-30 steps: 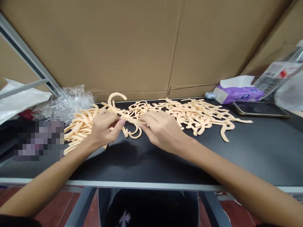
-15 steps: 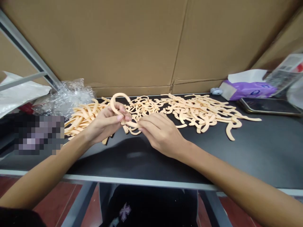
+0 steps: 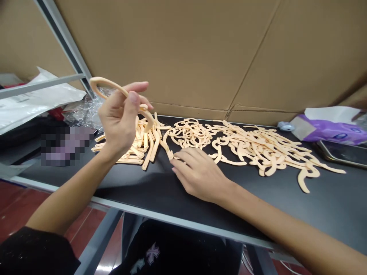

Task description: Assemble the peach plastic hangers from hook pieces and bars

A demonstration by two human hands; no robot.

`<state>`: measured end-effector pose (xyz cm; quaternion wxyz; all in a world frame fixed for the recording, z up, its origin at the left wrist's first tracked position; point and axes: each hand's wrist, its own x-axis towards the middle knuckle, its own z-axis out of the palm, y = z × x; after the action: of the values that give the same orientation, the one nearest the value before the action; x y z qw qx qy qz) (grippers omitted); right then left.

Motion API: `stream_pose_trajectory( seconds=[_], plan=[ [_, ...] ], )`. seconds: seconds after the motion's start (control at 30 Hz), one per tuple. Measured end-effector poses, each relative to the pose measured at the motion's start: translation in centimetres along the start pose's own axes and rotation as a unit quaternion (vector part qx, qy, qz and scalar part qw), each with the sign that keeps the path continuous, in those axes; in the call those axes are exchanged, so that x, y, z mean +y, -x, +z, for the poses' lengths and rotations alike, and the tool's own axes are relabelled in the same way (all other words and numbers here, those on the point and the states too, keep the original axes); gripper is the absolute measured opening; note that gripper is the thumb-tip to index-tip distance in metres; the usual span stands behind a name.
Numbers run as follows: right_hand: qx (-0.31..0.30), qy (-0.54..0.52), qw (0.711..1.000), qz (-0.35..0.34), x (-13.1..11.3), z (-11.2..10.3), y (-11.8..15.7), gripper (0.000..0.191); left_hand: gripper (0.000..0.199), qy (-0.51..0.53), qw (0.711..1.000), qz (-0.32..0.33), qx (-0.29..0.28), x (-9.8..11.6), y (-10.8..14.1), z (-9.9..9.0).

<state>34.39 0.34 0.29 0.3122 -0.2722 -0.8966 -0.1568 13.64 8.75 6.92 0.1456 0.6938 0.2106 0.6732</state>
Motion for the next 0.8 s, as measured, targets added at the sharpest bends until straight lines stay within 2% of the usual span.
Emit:
stream_pose_trajectory(
  seconds=[0.1,0.23,0.33,0.47,0.67,0.73,0.8],
  plan=[
    [-0.037,0.013,0.999,-0.007,-0.3,1.7,-1.9,0.024,0.035,-0.034,0.998,0.019,-0.049,0.4,0.7,0.1],
    [-0.091,0.048,0.993,0.054,-0.2,3.8,-4.4,0.034,0.038,-0.047,0.994,0.004,-0.095,0.2,1.2,0.1],
    [-0.147,0.026,0.984,0.097,-0.2,4.5,-5.7,0.038,0.041,-0.047,0.994,-0.015,-0.098,-0.1,1.2,0.1],
    [-0.196,-0.02,0.972,0.13,-0.7,4.5,-6.5,0.037,0.043,-0.026,0.995,-0.026,-0.091,-0.3,1.3,0.1],
    [-0.172,-0.046,0.971,0.161,-0.9,4.3,-6.3,0.03,0.044,-0.054,0.992,-0.008,-0.114,-0.2,1.7,0.2],
    [-0.156,-0.083,0.965,0.196,-0.8,4.3,-6.1,0.023,0.043,-0.062,0.99,-0.004,-0.128,-0.3,1.7,0.3],
    [-0.137,-0.138,0.945,0.263,-0.6,4.2,-6.1,0.021,0.042,-0.061,0.989,0.001,-0.134,-0.4,1.8,0.2]
  ],
)
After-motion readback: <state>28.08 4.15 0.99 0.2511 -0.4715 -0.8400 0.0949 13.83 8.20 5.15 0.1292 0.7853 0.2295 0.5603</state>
